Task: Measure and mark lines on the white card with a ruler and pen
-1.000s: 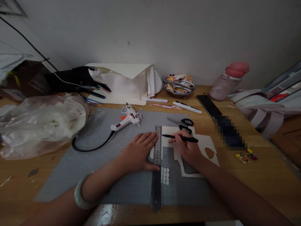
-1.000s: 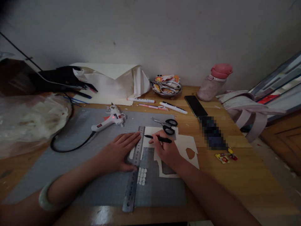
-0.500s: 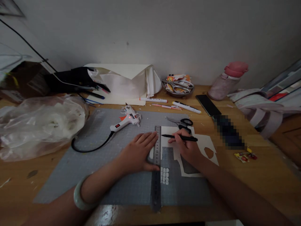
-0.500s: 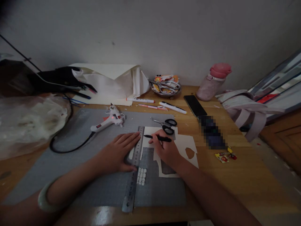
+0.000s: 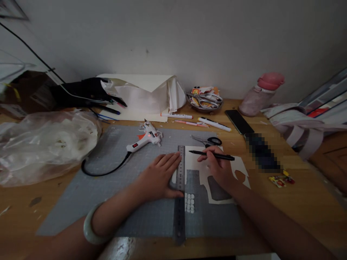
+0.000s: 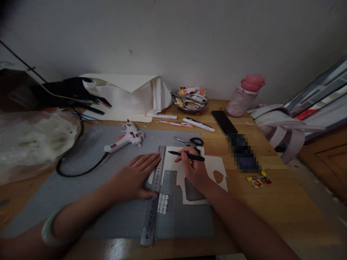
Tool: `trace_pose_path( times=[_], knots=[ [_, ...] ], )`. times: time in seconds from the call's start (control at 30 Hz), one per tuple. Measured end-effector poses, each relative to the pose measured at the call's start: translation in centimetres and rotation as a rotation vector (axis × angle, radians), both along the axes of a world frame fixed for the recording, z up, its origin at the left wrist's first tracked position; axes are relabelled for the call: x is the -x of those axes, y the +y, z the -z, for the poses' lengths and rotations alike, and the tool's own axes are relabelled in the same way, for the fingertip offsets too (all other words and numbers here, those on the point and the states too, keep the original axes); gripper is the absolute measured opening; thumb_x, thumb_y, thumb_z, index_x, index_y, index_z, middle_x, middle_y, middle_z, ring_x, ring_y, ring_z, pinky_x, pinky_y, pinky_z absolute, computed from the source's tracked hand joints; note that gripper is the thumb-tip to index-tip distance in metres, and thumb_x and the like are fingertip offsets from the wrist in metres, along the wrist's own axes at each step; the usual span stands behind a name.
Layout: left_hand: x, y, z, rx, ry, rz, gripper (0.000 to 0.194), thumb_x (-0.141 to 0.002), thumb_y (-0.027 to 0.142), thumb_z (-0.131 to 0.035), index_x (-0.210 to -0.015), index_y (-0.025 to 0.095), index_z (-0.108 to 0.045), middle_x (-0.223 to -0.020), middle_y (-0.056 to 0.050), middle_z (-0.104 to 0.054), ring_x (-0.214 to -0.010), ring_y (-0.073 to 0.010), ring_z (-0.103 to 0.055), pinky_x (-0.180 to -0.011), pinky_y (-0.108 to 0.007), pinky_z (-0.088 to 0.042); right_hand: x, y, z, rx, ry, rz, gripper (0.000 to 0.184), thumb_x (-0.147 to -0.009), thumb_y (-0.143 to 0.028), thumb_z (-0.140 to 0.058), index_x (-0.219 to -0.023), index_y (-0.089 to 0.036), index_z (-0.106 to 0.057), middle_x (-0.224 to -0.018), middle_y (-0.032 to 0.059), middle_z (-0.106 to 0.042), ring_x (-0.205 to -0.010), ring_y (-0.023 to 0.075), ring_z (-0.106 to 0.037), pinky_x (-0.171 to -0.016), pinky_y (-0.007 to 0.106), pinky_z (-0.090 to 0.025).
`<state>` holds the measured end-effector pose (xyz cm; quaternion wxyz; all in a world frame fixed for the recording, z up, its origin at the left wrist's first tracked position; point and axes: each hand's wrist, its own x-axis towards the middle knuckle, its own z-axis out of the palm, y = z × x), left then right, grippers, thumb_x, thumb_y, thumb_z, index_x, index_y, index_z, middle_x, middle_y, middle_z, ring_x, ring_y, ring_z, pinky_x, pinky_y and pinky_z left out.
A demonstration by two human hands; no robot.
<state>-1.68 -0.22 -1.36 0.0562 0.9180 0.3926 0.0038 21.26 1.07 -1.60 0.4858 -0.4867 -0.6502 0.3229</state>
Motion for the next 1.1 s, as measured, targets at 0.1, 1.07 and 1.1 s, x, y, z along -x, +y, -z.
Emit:
trace_pose_path(
  times=[0.1, 1.07, 1.1],
  knots=[
    [0.1, 0.0, 0.2, -0.024, -0.024, 0.016, 0.104, -0.076, 0.084, -0.030, -0.145, 0.007, -0.033, -0.151, -0.018, -0.034, -0.136, -0.0310, -0.036, -0.111, -0.044, -0.024, -0.2, 0.2, -0.2, 0.022, 0.025, -0.018, 0.027, -0.093, -0.047, -0.043, -0.091, -0.023, -0.053, -0.068, 0.0011, -0.069, -0.067, 0.0175, -0.067, -0.067, 0.032, -0.051],
    [-0.4, -0.2, -1.9, -0.168, -0.157, 0.177, 0.017, -0.088, 0.014, -0.048, -0.090, 0.017, -0.065, -0.095, -0.005, -0.070, -0.103, -0.0219, -0.058, -0.104, -0.044, -0.035, -15.3, 4.0, -6.4, 0.111, -0.613, 0.882, 0.019, -0.077, -0.017, -0.055, -0.077, -0.027, -0.039, -0.067, 0.0078, -0.061, -0.059, 0.0235, -0.055, -0.059, 0.037, -0.035],
    [-0.4, -0.1, -2.0, -0.165, -0.154, 0.175, 0.017, -0.088, 0.014, -0.048, -0.090, 0.017, -0.065, -0.095, -0.005, -0.070, -0.103, -0.0218, -0.058, -0.105, -0.044, -0.036, -16.3, 4.0, -6.5, 0.201, -0.641, 0.927, 0.020, -0.076, -0.018, -0.058, -0.073, -0.027, -0.040, -0.067, 0.0084, -0.060, -0.058, 0.0222, -0.053, -0.058, 0.037, -0.034]
  ],
)
